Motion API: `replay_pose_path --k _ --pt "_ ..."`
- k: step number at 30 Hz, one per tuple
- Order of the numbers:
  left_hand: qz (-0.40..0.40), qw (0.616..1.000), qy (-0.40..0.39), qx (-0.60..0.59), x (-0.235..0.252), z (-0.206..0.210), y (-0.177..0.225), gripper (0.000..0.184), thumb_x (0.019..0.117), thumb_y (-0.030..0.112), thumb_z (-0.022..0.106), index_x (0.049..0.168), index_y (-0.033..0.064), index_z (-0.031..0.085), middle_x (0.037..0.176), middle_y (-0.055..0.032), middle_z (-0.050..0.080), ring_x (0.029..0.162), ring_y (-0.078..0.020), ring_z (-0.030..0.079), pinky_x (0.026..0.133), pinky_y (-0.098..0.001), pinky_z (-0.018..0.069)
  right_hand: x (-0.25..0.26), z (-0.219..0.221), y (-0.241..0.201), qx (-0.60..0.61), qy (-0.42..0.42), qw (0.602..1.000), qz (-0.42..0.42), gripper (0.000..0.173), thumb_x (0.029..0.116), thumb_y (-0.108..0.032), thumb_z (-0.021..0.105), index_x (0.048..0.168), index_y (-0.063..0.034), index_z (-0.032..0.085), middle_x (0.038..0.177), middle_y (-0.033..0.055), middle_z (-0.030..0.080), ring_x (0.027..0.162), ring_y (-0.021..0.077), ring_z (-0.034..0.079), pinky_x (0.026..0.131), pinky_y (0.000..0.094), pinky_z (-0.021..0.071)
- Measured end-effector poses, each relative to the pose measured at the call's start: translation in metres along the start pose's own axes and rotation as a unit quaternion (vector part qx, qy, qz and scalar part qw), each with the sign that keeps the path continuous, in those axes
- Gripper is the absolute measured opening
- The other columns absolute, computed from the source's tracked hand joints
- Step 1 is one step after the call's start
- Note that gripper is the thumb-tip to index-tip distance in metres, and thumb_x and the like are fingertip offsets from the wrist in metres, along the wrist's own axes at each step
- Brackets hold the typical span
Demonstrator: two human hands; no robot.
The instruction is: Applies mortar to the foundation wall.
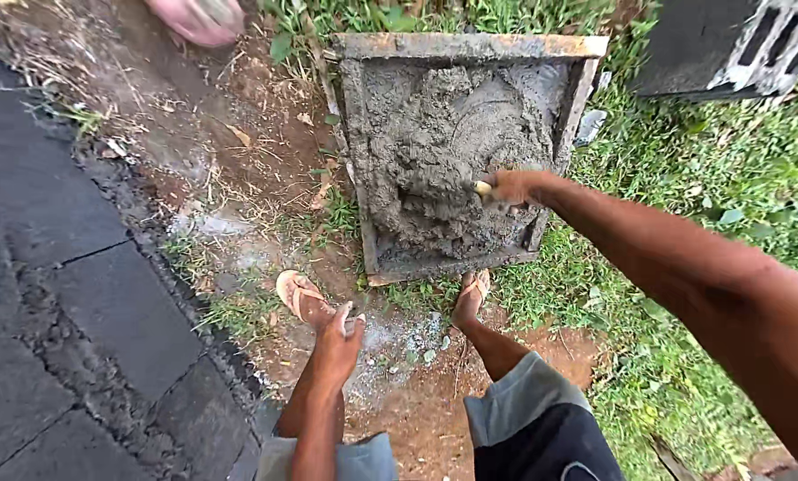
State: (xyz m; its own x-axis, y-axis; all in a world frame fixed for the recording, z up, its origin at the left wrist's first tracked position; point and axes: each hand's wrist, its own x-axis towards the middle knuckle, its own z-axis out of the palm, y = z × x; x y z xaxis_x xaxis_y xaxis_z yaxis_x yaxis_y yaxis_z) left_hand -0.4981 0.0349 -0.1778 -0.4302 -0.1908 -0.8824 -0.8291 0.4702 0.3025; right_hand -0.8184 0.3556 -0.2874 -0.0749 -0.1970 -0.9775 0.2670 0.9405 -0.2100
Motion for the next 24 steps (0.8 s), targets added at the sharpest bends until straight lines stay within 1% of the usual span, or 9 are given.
replay_pose_path --k 4,7,9,12,13,15,17,21,24 --pt "-0.015 0.996 0.051 -0.071 -0.005 0.011 -0.036 0.053 0.1046 0.038 0.056 0.149 0.0076 0.053 0.144 -0.0186 0.059 0.132 -0.0293 0.059 0.112 -0.0524 0.0468 -0.072 0.051 0.019 0.121 -0.004 0.992 -0.04 0.034 0.1032 -0.019 0.06 0.136 -0.0105 0.055 0.08 0.007 0.056 0.055 0.0133 0.049 0.049 0.0321 0.0465" --pt "-0.031 0.984 0.115 -0.134 -0.049 0.001 -0.039 0.051 0.1039 0.03 0.058 0.146 0.0021 0.054 0.145 -0.0223 0.057 0.135 -0.0339 0.055 0.115 -0.0534 0.043 -0.144 0.067 0.006 0.068 0.016 0.995 -0.07 0.041 0.1006 -0.018 0.061 0.138 -0.005 0.053 0.093 0.0135 0.062 0.069 0.0201 0.059 0.063 0.0407 0.0542" --pt "-0.076 0.966 0.155 -0.193 -0.096 -0.025 -0.039 0.044 0.1041 0.031 0.059 0.137 0.0015 0.062 0.133 -0.0209 0.065 0.124 -0.0322 0.064 0.109 -0.0526 0.0488 -0.186 0.077 -0.033 0.018 0.042 0.994 -0.096 0.041 0.0989 -0.014 0.063 0.136 0.0011 0.054 0.096 0.019 0.064 0.073 0.0259 0.062 0.069 0.0473 0.0558" --pt "-0.119 0.919 0.219 -0.304 -0.155 -0.054 -0.063 0.03 0.1004 0.027 0.066 0.109 -0.0004 0.072 0.106 -0.0181 0.072 0.1 -0.0289 0.07 0.096 -0.0506 0.0543 -0.233 0.106 -0.085 -0.004 0.08 0.993 -0.092 0.041 0.0987 -0.012 0.064 0.136 0.0009 0.052 0.087 0.016 0.061 0.063 0.0229 0.058 0.06 0.044 0.0532" --pt "-0.127 0.906 0.237 -0.326 -0.174 -0.059 -0.076 0.028 0.0995 0.025 0.067 0.109 -0.0011 0.072 0.105 -0.0185 0.072 0.1 -0.0292 0.069 0.095 -0.0506 0.0541 -0.244 0.119 -0.1 -0.004 0.083 0.992 -0.092 0.041 0.0986 -0.011 0.064 0.136 0.0006 0.052 0.088 0.0165 0.061 0.065 0.0238 0.058 0.061 0.0455 0.053" --pt "-0.138 0.883 0.27 -0.359 -0.207 -0.063 -0.107 0.036 0.0983 0.018 0.068 0.127 -0.0032 0.066 0.123 -0.0225 0.069 0.116 -0.0327 0.066 0.105 -0.0506 0.0513 -0.26 0.147 -0.131 -0.013 0.08 0.991 -0.104 0.04 0.0978 -0.011 0.064 0.135 -0.0006 0.053 0.088 0.0149 0.06 0.065 0.0224 0.057 0.061 0.0442 0.0524" --pt "-0.172 0.868 0.277 -0.375 -0.234 -0.058 -0.14 0.057 0.1005 0.022 0.066 0.149 -0.0014 0.048 0.142 -0.0254 0.058 0.132 -0.0362 0.058 0.114 -0.0515 0.0451 -0.273 0.177 -0.161 -0.033 0.072 0.991 -0.109 0.04 0.0986 -0.012 0.064 0.135 -0.0014 0.054 0.088 0.0148 0.061 0.064 0.0222 0.057 0.06 0.0437 0.0524" --pt "-0.252 0.831 0.284 -0.406 -0.277 -0.035 -0.195 0.057 0.1018 0.025 0.065 0.15 -0.0003 0.047 0.145 -0.0287 0.055 0.135 -0.0415 0.054 0.115 -0.0574 0.0403 -0.285 0.244 -0.222 -0.05 0.033 0.99 -0.125 0.039 0.0985 -0.011 0.064 0.135 -0.0017 0.054 0.091 0.0144 0.06 0.068 0.0213 0.057 0.063 0.0424 0.052" --pt "-0.291 0.82 0.261 -0.419 -0.301 -0.025 -0.221 0.054 0.102 0.023 0.064 0.147 -0.0022 0.05 0.141 -0.0306 0.057 0.133 -0.0447 0.055 0.113 -0.0589 0.0416 -0.287 0.304 -0.281 -0.024 -0.013 0.989 -0.147 0.034 0.0996 -0.01 0.061 0.132 -0.0023 0.055 0.086 0.0099 0.059 0.062 0.0165 0.055 0.057 0.0363 0.0509"
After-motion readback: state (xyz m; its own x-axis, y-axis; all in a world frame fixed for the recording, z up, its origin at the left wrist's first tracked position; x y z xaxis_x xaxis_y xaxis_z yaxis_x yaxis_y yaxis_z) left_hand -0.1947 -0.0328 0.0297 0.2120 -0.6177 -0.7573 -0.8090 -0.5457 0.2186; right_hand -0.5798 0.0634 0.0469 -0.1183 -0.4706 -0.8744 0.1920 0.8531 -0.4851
